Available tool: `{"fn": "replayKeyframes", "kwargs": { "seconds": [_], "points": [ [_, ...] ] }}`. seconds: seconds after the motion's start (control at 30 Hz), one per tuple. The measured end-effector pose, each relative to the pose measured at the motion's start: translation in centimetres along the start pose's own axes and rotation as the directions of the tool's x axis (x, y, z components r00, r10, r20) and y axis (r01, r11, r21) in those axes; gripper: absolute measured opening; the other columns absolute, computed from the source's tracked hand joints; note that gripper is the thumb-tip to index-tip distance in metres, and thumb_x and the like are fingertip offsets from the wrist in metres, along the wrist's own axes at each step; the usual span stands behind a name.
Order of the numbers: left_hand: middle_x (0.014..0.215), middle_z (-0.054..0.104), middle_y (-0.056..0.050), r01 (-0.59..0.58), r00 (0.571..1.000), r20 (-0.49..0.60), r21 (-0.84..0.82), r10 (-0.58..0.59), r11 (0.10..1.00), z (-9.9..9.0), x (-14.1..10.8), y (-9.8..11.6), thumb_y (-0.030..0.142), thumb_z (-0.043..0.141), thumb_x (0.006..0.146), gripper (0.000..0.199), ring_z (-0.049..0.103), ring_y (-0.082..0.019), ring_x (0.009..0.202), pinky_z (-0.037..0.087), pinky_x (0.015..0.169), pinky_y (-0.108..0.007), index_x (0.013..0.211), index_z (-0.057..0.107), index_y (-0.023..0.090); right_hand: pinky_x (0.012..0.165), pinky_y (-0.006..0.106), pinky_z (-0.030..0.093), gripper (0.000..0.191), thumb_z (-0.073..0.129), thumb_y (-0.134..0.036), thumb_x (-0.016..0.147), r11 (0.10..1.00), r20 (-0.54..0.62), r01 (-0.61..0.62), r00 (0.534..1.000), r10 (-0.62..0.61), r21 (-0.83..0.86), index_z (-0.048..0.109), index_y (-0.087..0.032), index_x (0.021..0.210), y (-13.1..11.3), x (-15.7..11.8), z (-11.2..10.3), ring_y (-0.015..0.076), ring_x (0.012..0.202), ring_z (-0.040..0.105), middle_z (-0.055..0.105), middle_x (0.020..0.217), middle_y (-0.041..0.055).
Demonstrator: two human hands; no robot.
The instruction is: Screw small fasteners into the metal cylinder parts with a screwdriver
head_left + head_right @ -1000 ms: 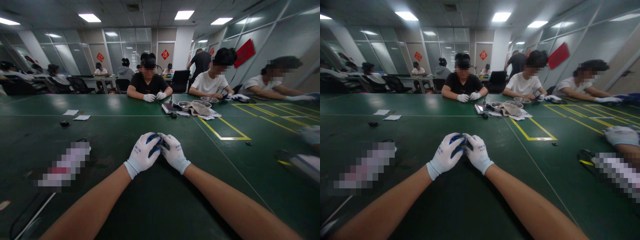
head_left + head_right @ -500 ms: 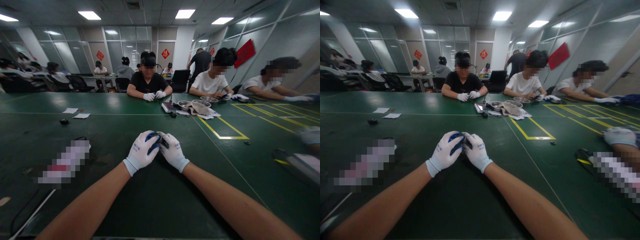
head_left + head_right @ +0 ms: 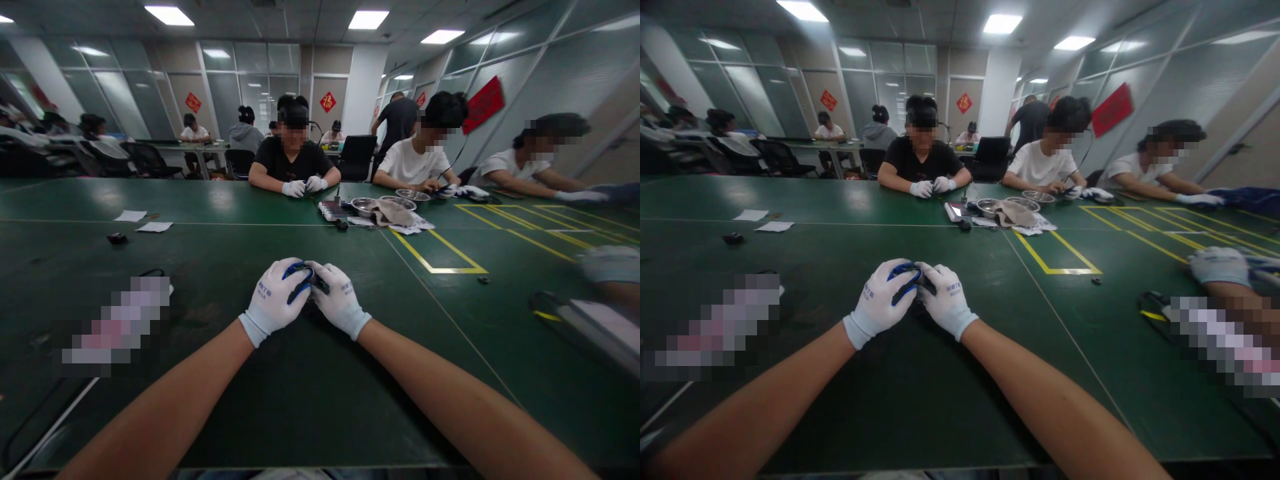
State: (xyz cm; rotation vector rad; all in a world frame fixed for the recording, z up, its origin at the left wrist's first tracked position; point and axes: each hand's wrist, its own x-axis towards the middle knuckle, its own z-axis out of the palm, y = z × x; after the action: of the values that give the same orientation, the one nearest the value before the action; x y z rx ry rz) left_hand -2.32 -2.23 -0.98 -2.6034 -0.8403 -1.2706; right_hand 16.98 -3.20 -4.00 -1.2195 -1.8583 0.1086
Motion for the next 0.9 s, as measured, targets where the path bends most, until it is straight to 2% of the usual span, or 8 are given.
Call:
{"fn": "replayKeyframes", "kwargs": {
  "seconds": [0.2, 0.53, 0.9],
  "points": [
    [0.128, 0.068, -0.016, -0.003, 1.0, -0.026, 0.02, 0.003, 1.0, 0.1, -0.02, 0.0, 0.026, 0.062, 0.097, 0.027, 0.068, -0.03, 0.115, 0.063, 0.097, -0.049, 0.12, 0.072, 0.017, 0.084, 0.039, 0.055, 0.044, 0.065, -0.021, 0.092, 1.0, 0.006, 0.009, 1.0, -0.009, 0.005, 0.069, -0.022, 0.136, -0.21, -0.01, -0.12, 0.0249, 0.09, 0.066, 0.069, 0.097, 0.0072],
    [0.137, 0.065, -0.017, 0.026, 0.999, 0.022, -0.011, -0.026, 1.0, 0.29, 0.04, 0.1, 0.025, 0.061, 0.097, 0.032, 0.066, -0.032, 0.124, 0.061, 0.104, -0.052, 0.127, 0.069, 0.018, 0.085, 0.04, 0.056, 0.044, 0.065, -0.023, 0.093, 1.0, -0.001, 0.016, 1.0, -0.016, 0.014, 0.067, -0.021, 0.137, -0.03, 0.08, -0.22, 0.0253, 0.091, 0.067, 0.072, 0.099, 0.008],
    [0.135, 0.066, -0.017, 0.008, 1.0, -0.001, -0.005, -0.008, 1.0, 0.33, -0.08, -0.04, 0.025, 0.061, 0.098, 0.034, 0.067, -0.031, 0.121, 0.062, 0.101, -0.05, 0.13, 0.069, 0.018, 0.087, 0.042, 0.056, 0.045, 0.063, -0.027, 0.095, 0.999, 0.018, 0.049, 0.999, -0.049, 0.002, 0.065, -0.021, 0.14, 0.33, 0.15, -0.46, 0.027, 0.095, 0.068, 0.073, 0.105, 0.01]
  ]
}}
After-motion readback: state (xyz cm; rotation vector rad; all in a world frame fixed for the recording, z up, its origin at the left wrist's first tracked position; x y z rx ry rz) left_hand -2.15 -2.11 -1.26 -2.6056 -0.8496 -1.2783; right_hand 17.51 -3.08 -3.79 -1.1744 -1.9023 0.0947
